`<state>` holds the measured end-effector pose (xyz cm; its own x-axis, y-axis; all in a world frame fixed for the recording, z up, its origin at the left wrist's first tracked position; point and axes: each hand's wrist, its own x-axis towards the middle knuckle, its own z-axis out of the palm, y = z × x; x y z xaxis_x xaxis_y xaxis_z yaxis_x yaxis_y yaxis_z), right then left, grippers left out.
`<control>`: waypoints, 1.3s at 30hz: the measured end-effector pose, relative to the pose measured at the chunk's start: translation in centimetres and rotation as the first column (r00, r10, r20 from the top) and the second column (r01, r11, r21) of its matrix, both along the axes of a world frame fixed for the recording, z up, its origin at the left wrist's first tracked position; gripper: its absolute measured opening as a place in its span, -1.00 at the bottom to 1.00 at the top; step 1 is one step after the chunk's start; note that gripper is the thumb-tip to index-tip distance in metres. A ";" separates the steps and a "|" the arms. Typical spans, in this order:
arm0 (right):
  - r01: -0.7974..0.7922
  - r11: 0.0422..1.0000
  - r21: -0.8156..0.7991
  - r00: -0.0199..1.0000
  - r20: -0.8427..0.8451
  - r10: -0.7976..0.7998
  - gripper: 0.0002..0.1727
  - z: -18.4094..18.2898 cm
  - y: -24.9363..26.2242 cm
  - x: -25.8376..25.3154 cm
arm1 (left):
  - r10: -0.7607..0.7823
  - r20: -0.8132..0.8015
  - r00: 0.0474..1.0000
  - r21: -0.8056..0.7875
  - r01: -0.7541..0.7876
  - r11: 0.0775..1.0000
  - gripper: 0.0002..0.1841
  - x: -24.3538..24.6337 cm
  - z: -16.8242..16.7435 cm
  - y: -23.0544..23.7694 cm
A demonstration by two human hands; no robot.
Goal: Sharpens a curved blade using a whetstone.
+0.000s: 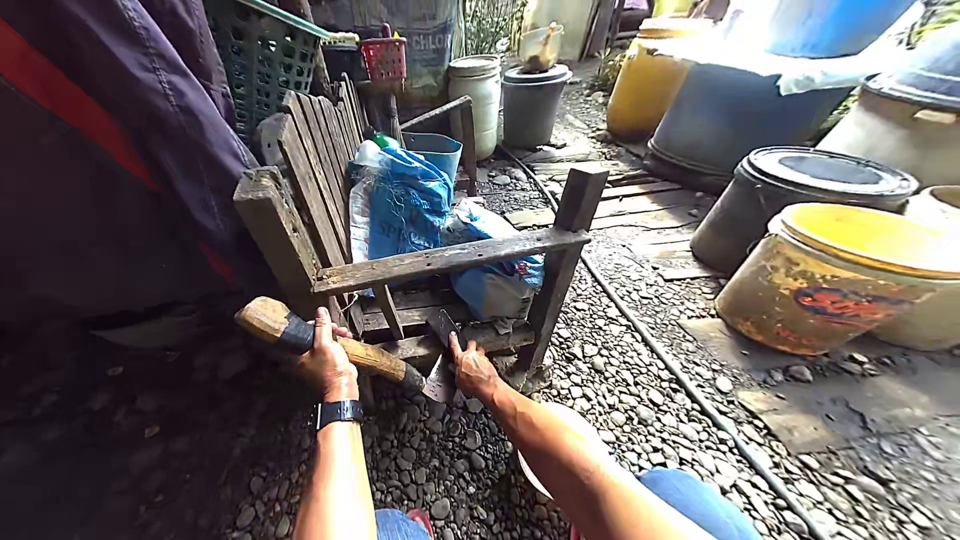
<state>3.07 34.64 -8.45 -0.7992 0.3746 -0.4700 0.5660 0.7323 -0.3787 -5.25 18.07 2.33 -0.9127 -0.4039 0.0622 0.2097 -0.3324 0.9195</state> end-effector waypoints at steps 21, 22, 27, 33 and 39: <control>0.081 0.996 0.044 0.997 0.001 -0.081 -0.22 0.2 2.6 -0.9 | -0.081 -0.025 0.996 -0.060 0.079 0.995 -0.84 -2.8 -0.8 1.3; 0.069 0.996 0.057 0.998 0.007 -0.069 -0.21 0.2 3.0 -1.0 | -0.072 -0.044 0.996 -0.069 0.069 0.995 -0.84 -2.9 -1.0 1.5; 0.038 0.998 0.057 0.999 0.022 -0.039 -0.20 -0.1 3.0 -0.4 | -0.064 -0.047 0.997 -0.092 0.060 0.994 -0.84 -2.7 -1.0 1.3; 0.028 0.999 0.044 0.999 0.030 -0.030 -0.18 -0.9 1.4 1.5 | -0.063 -0.027 0.998 -0.106 0.059 0.993 -0.85 -2.4 -0.9 0.9; -0.155 0.988 0.020 0.988 -0.001 0.155 -0.23 -1.9 -0.9 5.3 | -0.026 -0.004 1.000 -0.140 0.025 0.990 -0.89 -2.5 -1.1 1.1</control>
